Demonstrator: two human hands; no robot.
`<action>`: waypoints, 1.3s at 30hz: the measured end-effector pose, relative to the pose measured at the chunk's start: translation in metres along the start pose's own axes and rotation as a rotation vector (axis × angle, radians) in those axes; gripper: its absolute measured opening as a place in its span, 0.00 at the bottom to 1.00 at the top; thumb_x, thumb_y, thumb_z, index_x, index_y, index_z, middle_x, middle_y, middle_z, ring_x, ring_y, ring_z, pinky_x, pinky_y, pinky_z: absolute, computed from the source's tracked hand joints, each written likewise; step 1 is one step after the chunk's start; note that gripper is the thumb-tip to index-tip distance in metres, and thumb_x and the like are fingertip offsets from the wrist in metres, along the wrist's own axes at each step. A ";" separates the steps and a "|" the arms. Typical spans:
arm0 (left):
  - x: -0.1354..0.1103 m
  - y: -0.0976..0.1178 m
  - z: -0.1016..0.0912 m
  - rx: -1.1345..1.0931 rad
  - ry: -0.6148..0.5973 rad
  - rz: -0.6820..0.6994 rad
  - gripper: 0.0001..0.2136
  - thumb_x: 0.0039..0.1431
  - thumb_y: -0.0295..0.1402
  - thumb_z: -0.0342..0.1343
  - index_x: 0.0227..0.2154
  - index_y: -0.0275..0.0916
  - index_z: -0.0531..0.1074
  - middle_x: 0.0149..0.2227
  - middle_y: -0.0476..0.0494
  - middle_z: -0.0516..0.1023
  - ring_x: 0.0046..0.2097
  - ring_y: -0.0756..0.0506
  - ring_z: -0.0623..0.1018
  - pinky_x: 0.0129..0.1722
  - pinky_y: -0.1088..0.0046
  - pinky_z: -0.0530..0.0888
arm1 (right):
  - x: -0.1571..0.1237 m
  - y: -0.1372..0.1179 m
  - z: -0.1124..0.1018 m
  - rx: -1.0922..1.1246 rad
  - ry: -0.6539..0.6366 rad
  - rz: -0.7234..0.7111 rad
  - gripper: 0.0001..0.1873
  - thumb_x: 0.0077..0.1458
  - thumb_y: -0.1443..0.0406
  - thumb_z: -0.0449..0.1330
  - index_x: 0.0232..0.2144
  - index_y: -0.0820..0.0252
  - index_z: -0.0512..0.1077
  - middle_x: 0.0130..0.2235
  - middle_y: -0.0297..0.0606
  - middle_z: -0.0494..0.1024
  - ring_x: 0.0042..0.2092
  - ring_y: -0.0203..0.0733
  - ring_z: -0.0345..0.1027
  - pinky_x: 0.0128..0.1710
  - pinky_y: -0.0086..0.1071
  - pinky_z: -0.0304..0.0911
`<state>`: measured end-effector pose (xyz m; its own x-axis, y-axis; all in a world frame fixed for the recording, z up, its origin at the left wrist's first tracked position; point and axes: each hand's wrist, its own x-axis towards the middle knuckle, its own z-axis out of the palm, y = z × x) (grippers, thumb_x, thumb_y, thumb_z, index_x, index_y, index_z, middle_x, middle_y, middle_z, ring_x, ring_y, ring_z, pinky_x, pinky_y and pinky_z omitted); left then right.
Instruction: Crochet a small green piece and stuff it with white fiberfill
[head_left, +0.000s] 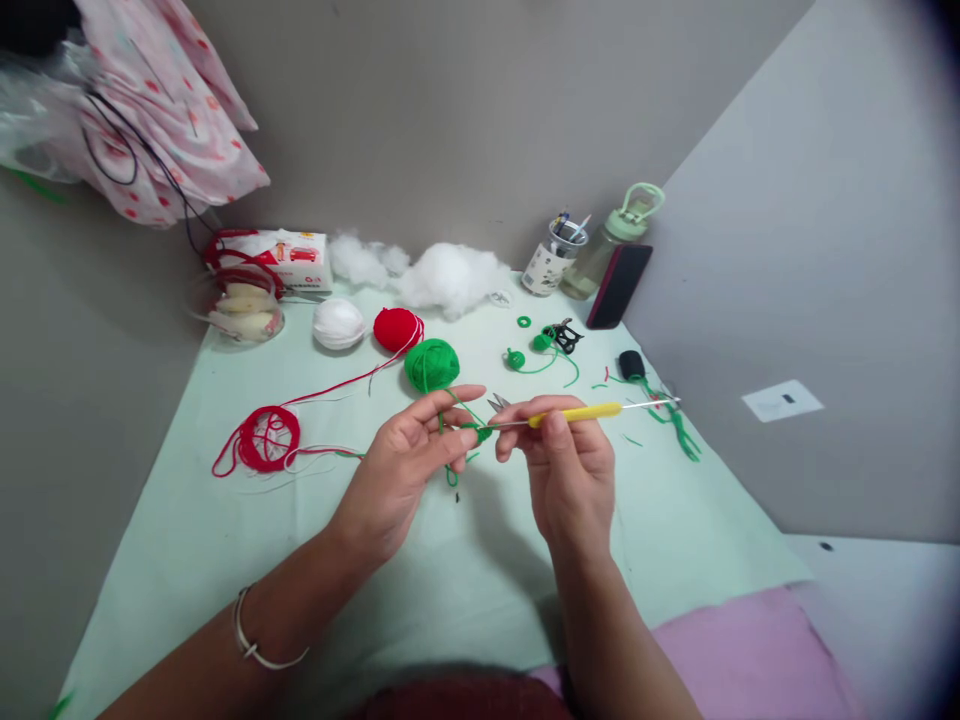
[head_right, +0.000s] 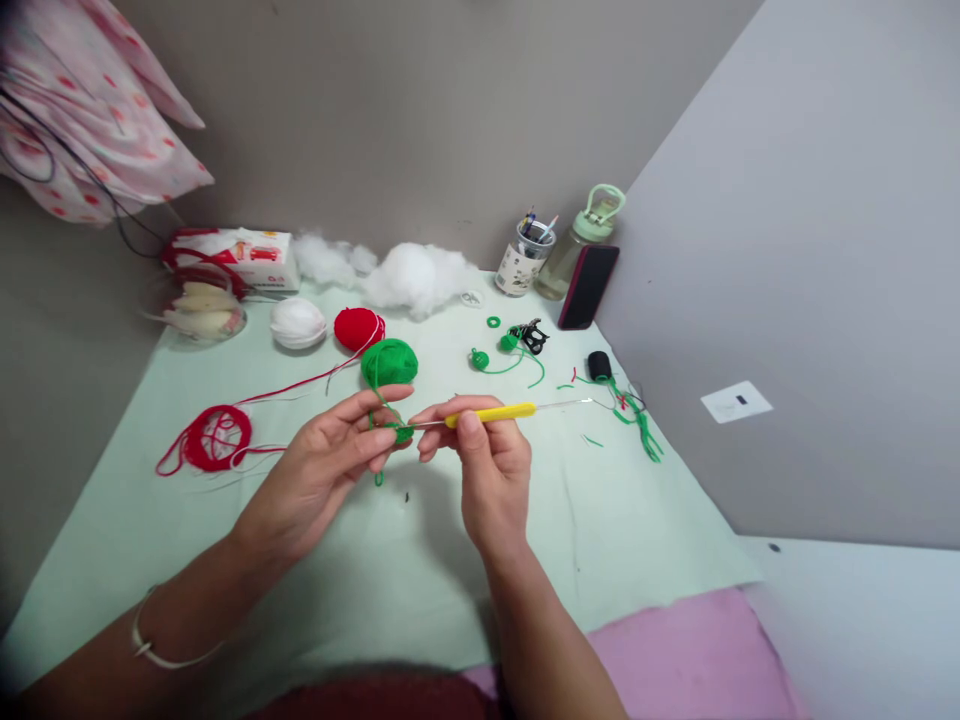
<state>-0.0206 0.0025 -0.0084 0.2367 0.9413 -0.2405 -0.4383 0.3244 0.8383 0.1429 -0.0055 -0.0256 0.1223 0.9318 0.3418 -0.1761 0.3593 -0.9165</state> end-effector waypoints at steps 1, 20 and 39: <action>0.000 -0.001 -0.001 0.015 0.006 0.011 0.16 0.57 0.31 0.71 0.49 0.43 0.85 0.37 0.49 0.75 0.30 0.53 0.69 0.34 0.72 0.68 | -0.001 -0.001 0.000 -0.042 -0.001 -0.019 0.11 0.73 0.60 0.57 0.40 0.56 0.78 0.37 0.38 0.86 0.31 0.38 0.78 0.32 0.34 0.78; -0.001 0.000 -0.005 -0.217 -0.046 -0.096 0.22 0.57 0.30 0.73 0.55 0.40 0.82 0.22 0.59 0.66 0.27 0.54 0.63 0.53 0.67 0.73 | -0.002 -0.001 0.003 -0.171 0.006 -0.182 0.11 0.71 0.65 0.58 0.41 0.53 0.82 0.37 0.37 0.83 0.30 0.37 0.74 0.30 0.35 0.74; -0.001 -0.007 -0.003 -0.063 -0.050 -0.005 0.16 0.59 0.33 0.72 0.51 0.47 0.85 0.35 0.51 0.77 0.36 0.50 0.71 0.43 0.72 0.70 | -0.001 0.004 0.003 -0.132 -0.026 -0.127 0.08 0.68 0.64 0.64 0.40 0.51 0.84 0.39 0.37 0.85 0.33 0.38 0.74 0.31 0.34 0.73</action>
<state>-0.0209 0.0001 -0.0154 0.2816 0.9343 -0.2185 -0.4907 0.3359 0.8040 0.1393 -0.0044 -0.0292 0.1095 0.8811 0.4600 -0.0308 0.4656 -0.8845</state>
